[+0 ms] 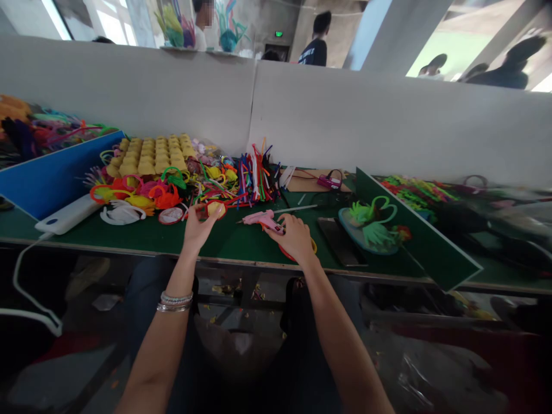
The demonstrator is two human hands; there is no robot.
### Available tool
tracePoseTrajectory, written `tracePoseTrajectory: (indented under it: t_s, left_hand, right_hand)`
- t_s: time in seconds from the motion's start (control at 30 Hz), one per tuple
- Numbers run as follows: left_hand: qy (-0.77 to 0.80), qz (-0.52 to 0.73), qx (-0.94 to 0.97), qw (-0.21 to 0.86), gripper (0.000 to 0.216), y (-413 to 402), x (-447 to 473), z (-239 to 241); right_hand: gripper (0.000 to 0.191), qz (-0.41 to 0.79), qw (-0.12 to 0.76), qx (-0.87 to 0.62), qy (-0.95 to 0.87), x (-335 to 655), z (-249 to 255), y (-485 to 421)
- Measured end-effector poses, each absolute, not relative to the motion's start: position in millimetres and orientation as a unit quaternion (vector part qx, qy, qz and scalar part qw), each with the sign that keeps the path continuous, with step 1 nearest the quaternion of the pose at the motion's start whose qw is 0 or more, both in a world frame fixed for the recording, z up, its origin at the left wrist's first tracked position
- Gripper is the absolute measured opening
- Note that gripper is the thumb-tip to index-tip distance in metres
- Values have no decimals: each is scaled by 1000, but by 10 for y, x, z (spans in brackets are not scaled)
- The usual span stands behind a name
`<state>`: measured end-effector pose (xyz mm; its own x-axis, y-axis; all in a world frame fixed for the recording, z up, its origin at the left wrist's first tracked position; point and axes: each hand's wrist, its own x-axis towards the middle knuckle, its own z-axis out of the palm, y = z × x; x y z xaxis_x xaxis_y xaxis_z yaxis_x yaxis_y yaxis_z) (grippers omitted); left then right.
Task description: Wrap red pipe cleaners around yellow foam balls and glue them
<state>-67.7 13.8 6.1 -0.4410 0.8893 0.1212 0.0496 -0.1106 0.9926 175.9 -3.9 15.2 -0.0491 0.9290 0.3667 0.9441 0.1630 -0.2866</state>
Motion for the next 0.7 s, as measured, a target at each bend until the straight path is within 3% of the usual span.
tracePoseTrajectory:
  t_s: [0.23, 0.4, 0.53, 0.7]
  left_hand:
    - [637, 423, 493, 415, 62, -3, -810, 99]
    - [633, 335, 542, 440, 68, -25, -784, 80]
    - [613, 313, 581, 435, 67, -23, -732, 32]
    - [624, 318, 617, 358, 59, 25, -651, -47]
  right_hand:
    - [26, 67, 175, -653, -734, 1669, 133, -13]
    - [23, 57, 168, -650, -739, 1697, 82, 6]
    - [29, 28, 244, -637, -730, 1749, 56, 59]
    - [36, 12, 428, -635, -644, 1886, 87, 121]
